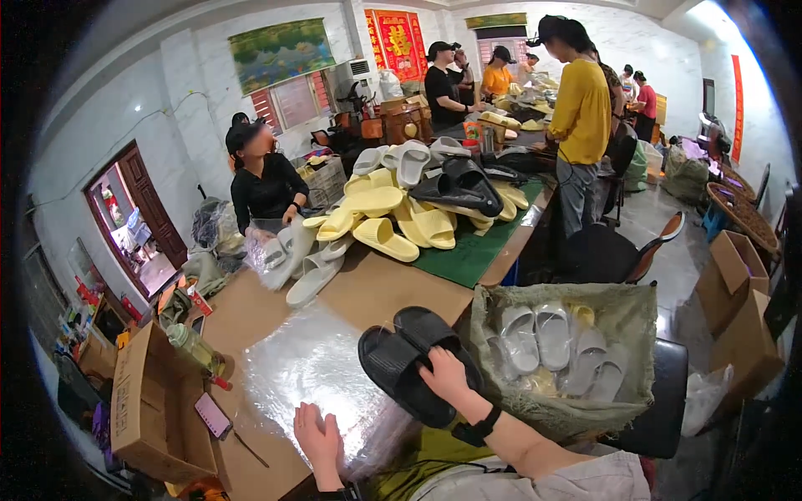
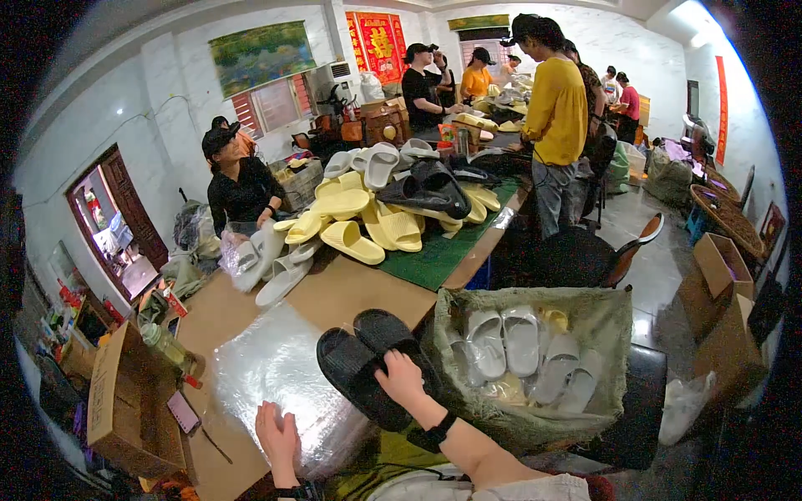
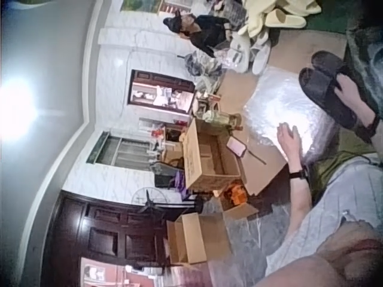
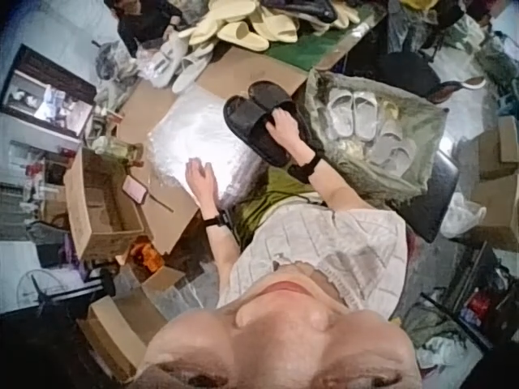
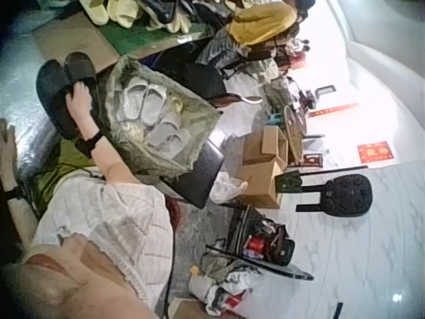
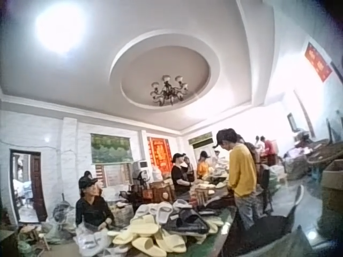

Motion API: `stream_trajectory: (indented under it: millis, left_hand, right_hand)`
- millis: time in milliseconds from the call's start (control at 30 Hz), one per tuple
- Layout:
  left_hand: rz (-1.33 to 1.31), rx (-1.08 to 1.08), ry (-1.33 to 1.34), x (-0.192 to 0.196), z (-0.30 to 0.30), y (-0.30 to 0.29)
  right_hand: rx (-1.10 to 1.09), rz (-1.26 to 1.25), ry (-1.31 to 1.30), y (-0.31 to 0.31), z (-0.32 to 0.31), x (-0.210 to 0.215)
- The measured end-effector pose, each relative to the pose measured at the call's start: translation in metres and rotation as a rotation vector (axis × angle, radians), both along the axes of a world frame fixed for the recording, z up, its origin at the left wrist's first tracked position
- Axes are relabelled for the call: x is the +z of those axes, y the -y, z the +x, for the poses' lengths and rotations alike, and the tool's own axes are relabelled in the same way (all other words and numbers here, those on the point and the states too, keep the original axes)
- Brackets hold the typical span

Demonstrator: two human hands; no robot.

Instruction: Packing pairs of slippers into plastic bags.

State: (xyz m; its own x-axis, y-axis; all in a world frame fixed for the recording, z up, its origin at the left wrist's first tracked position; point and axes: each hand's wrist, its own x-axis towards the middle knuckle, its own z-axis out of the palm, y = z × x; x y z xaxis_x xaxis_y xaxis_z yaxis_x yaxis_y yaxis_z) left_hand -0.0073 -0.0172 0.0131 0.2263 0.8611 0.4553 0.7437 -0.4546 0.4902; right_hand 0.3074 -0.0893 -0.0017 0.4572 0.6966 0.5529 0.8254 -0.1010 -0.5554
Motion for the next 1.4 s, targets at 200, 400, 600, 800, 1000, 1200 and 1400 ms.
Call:
stream_trajectory:
  millis: [200, 400, 600, 800, 1000, 1200, 1400]
  left_hand:
    - [-0.088, -0.063, 0.219, -0.001, -0.010, -0.008]
    - [-0.186, -0.050, 0.120, 0.014, -0.006, -0.006]
    - [-0.233, -0.105, -0.107, 0.009, -0.018, -0.010]
    - [-0.147, -0.178, -0.289, 0.016, -0.019, -0.003]
    - [0.026, -0.128, -0.385, 0.033, -0.005, 0.005]
    - [0.005, -0.122, -0.278, 0.045, 0.011, 0.010]
    - [-0.096, -0.118, -0.166, 0.053, 0.013, 0.018]
  right_hand:
    - [0.027, 0.020, -0.182, 0.035, 0.010, 0.010]
    - [0.048, 0.116, -0.271, 0.051, 0.015, 0.028]
    - [0.125, 0.264, -0.260, 0.058, 0.009, 0.025]
    - [0.230, 0.179, -0.365, 0.060, 0.007, 0.005]
    - [0.251, 0.190, -0.482, 0.056, 0.003, 0.013]
    - [0.231, 0.165, -0.385, 0.056, 0.011, 0.010]
    - [0.290, 0.258, -0.515, 0.060, 0.011, 0.009]
